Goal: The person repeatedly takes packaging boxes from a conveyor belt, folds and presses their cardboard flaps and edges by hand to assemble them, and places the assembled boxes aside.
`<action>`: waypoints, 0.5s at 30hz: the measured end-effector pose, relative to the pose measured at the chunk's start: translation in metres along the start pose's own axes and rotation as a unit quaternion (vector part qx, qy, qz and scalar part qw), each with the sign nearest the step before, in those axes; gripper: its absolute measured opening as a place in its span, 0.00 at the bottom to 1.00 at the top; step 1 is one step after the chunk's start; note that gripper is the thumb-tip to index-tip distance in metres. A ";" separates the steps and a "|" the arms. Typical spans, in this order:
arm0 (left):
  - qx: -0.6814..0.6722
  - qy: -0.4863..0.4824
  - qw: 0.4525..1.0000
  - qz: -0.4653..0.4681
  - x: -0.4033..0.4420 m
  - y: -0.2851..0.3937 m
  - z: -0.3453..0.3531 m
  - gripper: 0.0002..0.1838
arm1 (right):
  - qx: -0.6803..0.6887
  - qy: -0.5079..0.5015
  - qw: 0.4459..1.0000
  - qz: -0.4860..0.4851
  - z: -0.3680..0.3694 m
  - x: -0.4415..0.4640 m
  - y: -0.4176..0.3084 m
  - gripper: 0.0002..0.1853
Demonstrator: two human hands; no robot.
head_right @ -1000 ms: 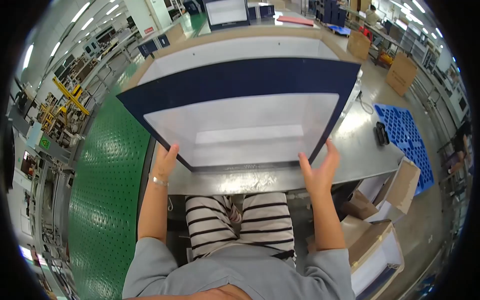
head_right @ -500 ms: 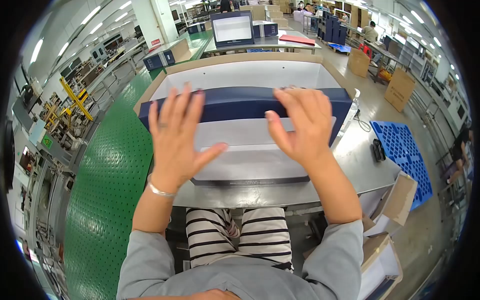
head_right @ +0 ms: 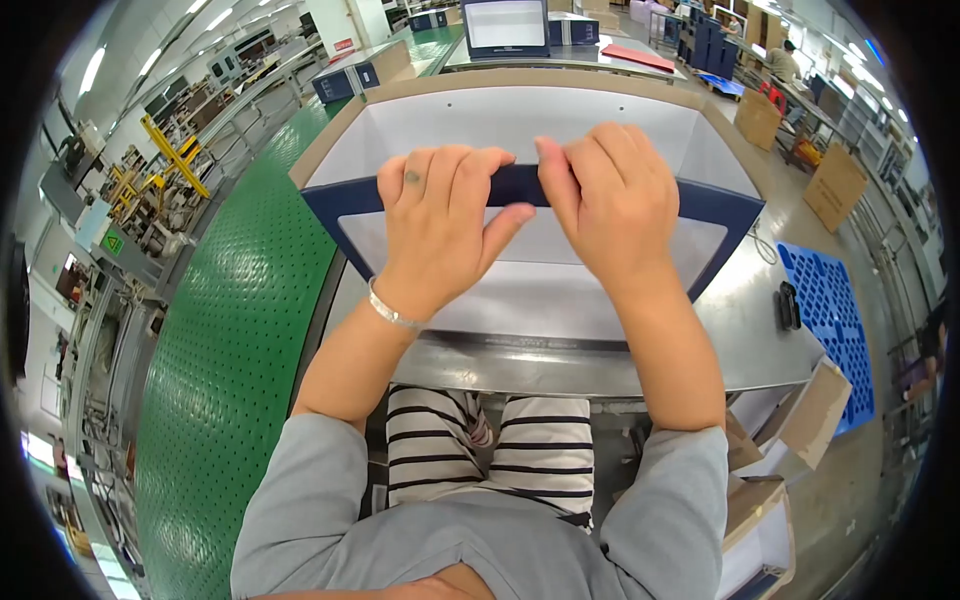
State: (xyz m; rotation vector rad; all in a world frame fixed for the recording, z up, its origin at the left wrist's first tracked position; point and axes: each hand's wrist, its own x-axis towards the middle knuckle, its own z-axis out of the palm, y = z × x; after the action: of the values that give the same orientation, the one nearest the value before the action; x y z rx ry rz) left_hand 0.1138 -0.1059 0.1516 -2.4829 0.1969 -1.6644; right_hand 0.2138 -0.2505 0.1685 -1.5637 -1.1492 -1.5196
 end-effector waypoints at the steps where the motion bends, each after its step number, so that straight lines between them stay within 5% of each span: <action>1: 0.000 -0.002 1.000 -0.002 0.001 -0.003 0.002 0.21 | 0.002 -0.002 1.000 0.001 0.000 0.000 0.002 0.07; 7: 0.014 0.049 0.998 0.049 -0.007 -0.056 -0.001 0.13 | -0.102 -0.040 0.993 -0.042 -0.005 -0.005 0.026 0.14; 15: 0.079 0.027 0.996 -0.040 -0.013 -0.083 0.000 0.21 | -0.124 -0.075 0.989 0.013 -0.013 -0.013 0.040 0.17</action>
State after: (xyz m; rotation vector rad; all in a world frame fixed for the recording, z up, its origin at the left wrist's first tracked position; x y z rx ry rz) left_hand 0.1108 -0.0223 0.1554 -2.3593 -0.0273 -1.7071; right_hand 0.2459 -0.2797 0.1620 -1.8806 -1.0459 -1.5985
